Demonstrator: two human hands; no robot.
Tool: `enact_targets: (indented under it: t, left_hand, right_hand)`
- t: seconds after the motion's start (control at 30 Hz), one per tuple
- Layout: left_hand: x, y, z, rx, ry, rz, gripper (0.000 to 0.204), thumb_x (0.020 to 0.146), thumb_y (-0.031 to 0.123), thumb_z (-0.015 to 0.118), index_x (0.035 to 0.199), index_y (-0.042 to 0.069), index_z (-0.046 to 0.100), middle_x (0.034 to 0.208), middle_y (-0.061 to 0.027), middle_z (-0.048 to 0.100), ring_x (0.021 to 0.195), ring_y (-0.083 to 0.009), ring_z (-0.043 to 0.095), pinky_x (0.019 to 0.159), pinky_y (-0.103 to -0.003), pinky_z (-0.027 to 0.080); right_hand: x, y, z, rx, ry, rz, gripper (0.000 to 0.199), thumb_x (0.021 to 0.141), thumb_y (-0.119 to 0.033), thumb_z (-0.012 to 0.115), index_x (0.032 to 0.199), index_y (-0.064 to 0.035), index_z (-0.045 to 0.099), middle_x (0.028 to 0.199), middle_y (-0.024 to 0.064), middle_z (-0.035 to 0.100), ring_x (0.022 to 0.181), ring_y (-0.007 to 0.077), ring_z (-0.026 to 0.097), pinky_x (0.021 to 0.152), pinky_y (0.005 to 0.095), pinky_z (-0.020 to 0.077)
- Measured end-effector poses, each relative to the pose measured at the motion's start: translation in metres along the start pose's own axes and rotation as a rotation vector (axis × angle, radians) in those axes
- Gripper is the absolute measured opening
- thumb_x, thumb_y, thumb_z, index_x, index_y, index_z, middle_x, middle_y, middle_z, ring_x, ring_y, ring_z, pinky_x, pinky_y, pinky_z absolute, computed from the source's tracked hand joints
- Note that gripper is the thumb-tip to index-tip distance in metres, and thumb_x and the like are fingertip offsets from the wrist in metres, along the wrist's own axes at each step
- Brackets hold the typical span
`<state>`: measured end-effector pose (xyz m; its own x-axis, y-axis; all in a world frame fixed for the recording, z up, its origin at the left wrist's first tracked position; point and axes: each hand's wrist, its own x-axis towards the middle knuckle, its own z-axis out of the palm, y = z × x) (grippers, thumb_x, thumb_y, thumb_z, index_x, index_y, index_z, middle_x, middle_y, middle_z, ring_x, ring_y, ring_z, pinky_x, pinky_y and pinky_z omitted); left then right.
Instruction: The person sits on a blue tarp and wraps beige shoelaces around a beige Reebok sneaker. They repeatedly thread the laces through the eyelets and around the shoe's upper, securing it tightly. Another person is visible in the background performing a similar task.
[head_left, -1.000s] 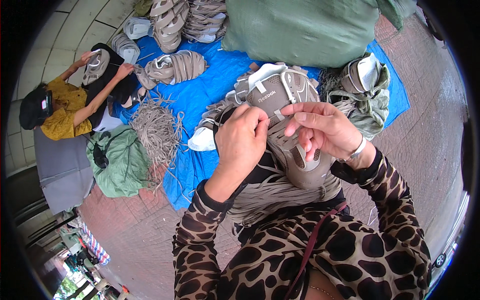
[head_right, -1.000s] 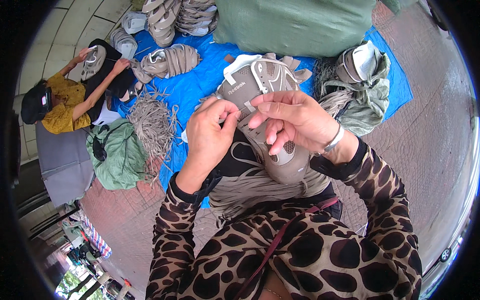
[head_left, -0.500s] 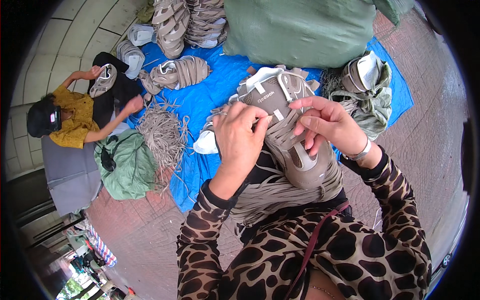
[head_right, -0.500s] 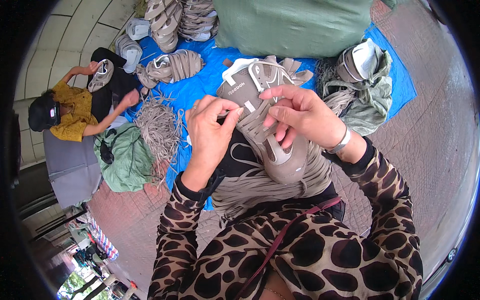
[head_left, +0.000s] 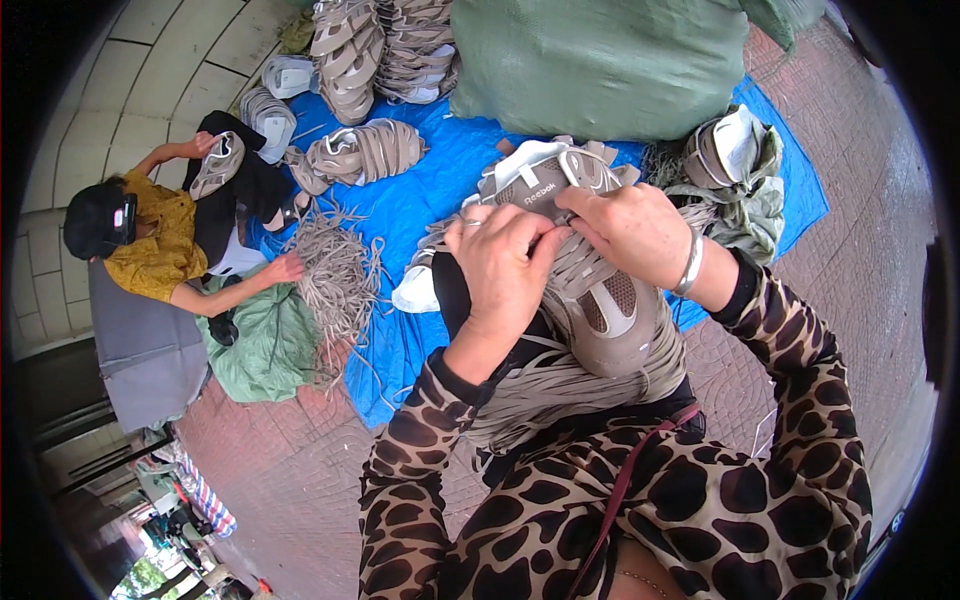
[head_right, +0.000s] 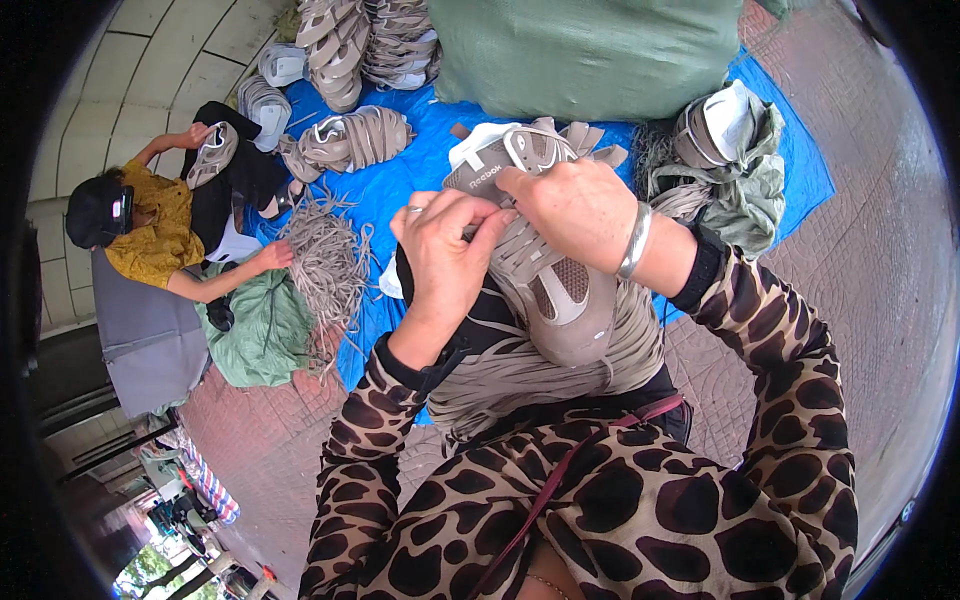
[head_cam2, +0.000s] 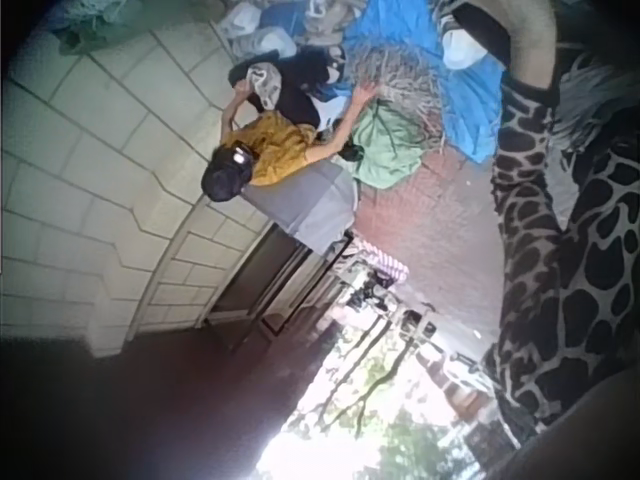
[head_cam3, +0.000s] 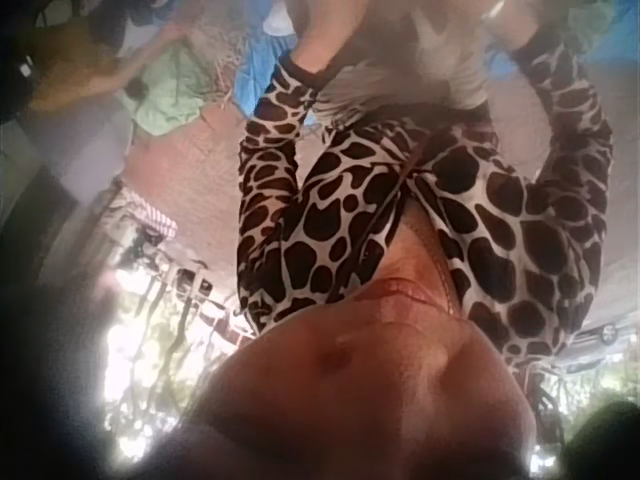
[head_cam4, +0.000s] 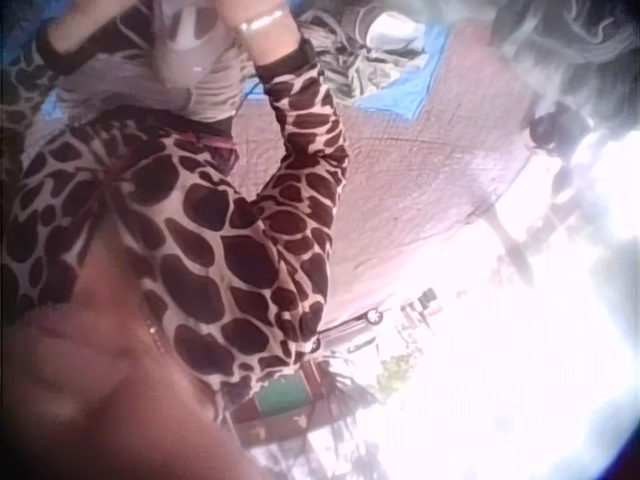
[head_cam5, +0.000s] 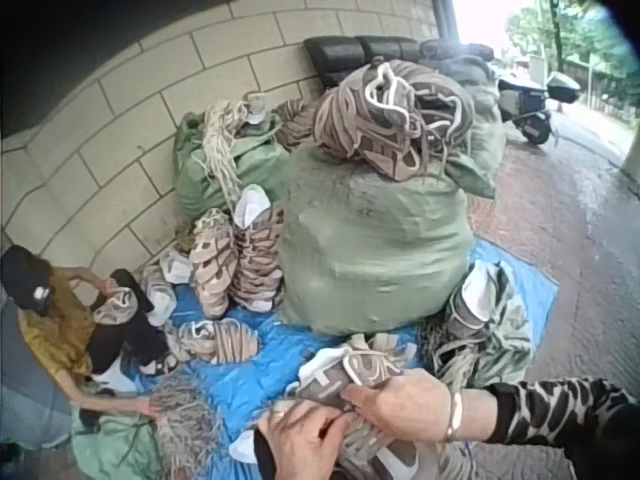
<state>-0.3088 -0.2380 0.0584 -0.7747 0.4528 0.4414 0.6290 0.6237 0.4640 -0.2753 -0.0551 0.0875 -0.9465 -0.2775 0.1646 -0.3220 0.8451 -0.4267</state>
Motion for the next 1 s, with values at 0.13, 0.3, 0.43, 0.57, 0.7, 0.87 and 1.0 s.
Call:
enact_targets:
  t: [0.13,0.3,0.43,0.57,0.7,0.87,1.0]
  left_hand:
    - [0.004,0.001,-0.004,0.023,-0.053,0.042,0.011,0.080,0.021,0.076,0.077,0.013,0.069,0.080,0.0006,0.064,0.084,-0.0217,0.056,0.081,-0.039,0.034]
    - [0.028,-0.029,-0.026,-0.104,0.011,-0.023,0.016,0.092,0.020,0.065,0.098,0.006,0.069,0.097,-0.0110,0.068,0.094,-0.0270,0.062,0.085,-0.039,0.046]
    - [0.049,-0.065,-0.039,-0.257,-0.082,-0.144,0.023,0.096,0.017,0.060,0.112,0.001,0.066,0.102,-0.0093,0.068,0.098,-0.0169,0.061,0.088,-0.031,0.048]
    - [0.067,-0.063,-0.028,-0.435,-0.215,-0.222,0.024,0.098,0.017,0.058,0.115,0.001,0.065,0.103,-0.0067,0.068,0.098,-0.0137,0.059,0.088,-0.030,0.048]
    - [0.074,-0.056,-0.006,-0.472,-0.294,-0.216,0.026,0.098,0.020,0.057,0.114,0.001,0.065,0.103,-0.0078,0.068,0.096,-0.0150,0.060,0.088,-0.030,0.048]
    - [0.076,-0.050,-0.001,-0.431,-0.318,-0.188,0.027,0.099,0.021,0.055,0.114,0.000,0.065,0.101,-0.0092,0.069,0.095,-0.0170,0.062,0.085,-0.031,0.048]
    - [0.079,-0.052,0.014,-0.423,-0.350,-0.174,0.029,0.100,0.025,0.054,0.108,0.001,0.066,0.093,-0.0113,0.071,0.091,-0.0207,0.065,0.083,-0.032,0.049]
  right_hand:
    - [0.006,0.010,0.006,-0.044,-0.045,-0.077,0.019,0.084,-0.013,0.062,0.100,-0.0049,0.058,0.065,0.0191,0.064,0.065,0.0356,0.069,0.055,0.0462,0.0539]
    - [0.001,0.023,-0.002,0.311,-0.111,0.014,0.016,0.093,-0.013,0.056,0.105,-0.0023,0.053,0.075,0.0175,0.069,0.059,0.0258,0.068,0.052,0.0381,0.0543]
    - [-0.032,0.049,-0.027,1.222,0.061,0.446,0.014,0.105,-0.016,0.043,0.108,-0.0048,0.051,0.103,0.0176,0.072,0.056,0.0093,0.063,0.050,0.0220,0.0539]
    - [-0.075,0.104,-0.018,2.000,0.418,0.467,0.021,0.104,-0.009,0.041,0.118,0.0035,0.051,0.126,0.0294,0.059,0.081,0.0135,0.070,0.060,0.0195,0.0591]
    - [-0.110,0.156,0.002,2.425,0.747,0.199,0.040,0.098,0.005,0.044,0.137,0.0125,0.040,0.137,0.0297,0.050,0.124,0.0323,0.056,0.106,0.0374,0.0497]
    - [-0.263,0.329,-0.071,2.322,1.374,0.007,0.022,0.094,0.013,0.036,0.113,0.0213,0.046,0.113,0.0283,0.055,0.122,0.0389,0.051,0.115,0.0482,0.0385]
    - [-0.324,0.370,-0.065,1.427,1.387,0.577,0.021,0.099,-0.001,0.040,0.100,0.0156,0.054,0.097,0.0199,0.060,0.103,0.0329,0.060,0.105,0.0447,0.0478]
